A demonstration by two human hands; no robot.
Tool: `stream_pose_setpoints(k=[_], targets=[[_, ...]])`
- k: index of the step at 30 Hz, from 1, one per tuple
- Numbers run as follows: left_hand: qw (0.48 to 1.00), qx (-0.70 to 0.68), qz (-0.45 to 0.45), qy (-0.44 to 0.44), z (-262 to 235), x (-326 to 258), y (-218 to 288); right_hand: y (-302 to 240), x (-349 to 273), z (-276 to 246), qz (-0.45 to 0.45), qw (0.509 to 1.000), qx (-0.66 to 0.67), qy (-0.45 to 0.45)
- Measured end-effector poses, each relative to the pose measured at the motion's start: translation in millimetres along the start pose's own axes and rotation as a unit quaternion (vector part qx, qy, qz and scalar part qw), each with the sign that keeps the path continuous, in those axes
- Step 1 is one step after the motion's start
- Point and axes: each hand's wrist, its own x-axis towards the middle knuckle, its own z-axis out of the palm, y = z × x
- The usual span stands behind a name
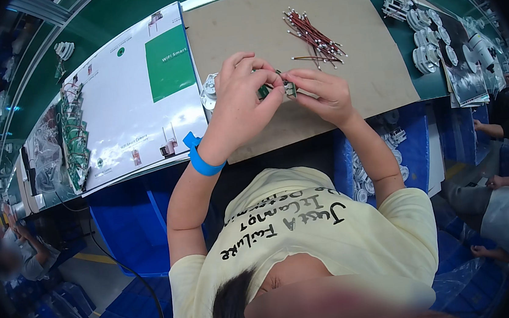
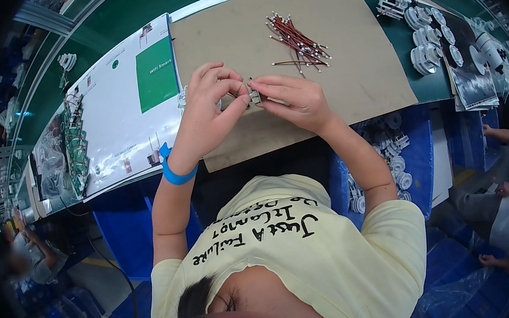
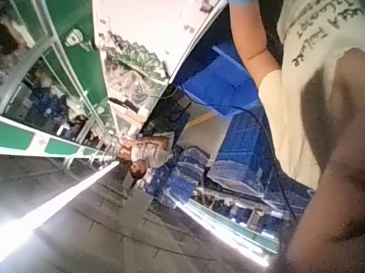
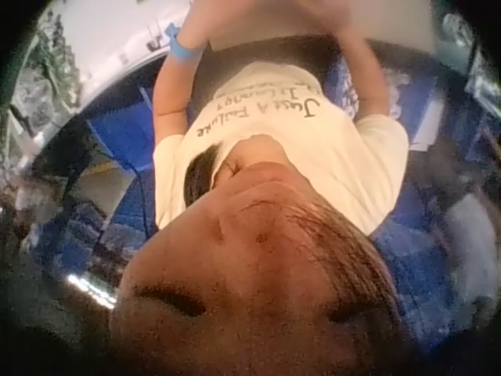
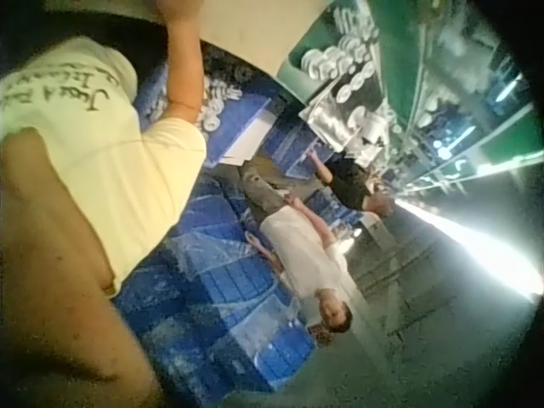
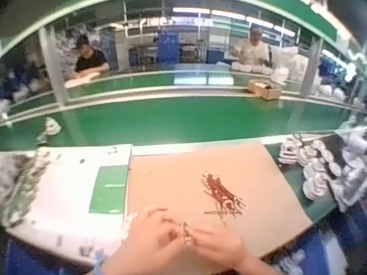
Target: The person assembles electronic components by hand, connecting circuit boards to a circular plastic base and securing wires into a white housing.
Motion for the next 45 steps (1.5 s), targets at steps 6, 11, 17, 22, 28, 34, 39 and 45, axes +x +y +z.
stream_pose_setpoints(k=[6,11,17,22,28,34,39,45], targets=[[1.0,-0.015,-0.01,0.004,-2,-2,-4,0,4,6,-0.054,0.997,-0.047,0.001],[1.0,-0.013,-0.017,-0.017,-5,2,-2,2,5,-3,-0.069,0.994,-0.075,-0.03],[0.999,-0.034,0.007,-0.03,8,21,-2,15,2,-11,-0.047,0.994,-0.098,-0.03],[0.964,0.24,-0.051,0.106,0,8,11,3,34,-31,0.153,0.983,-0.024,-0.103],[0.922,-0.253,-0.25,0.154,19,-23,-15,12,86,23,-0.096,0.946,-0.096,-0.294],[0.926,-0.226,-0.209,0.217,3,-32,-40,77,169,43,0.106,0.931,0.077,-0.341],[0.989,0.067,-0.128,0.03,4,-23,-56,206,283,25,0.349,0.935,-0.042,-0.046],[0.977,0.179,-0.113,-0.004,-2,-10,-59,325,348,35,0.494,0.822,-0.254,0.129]])
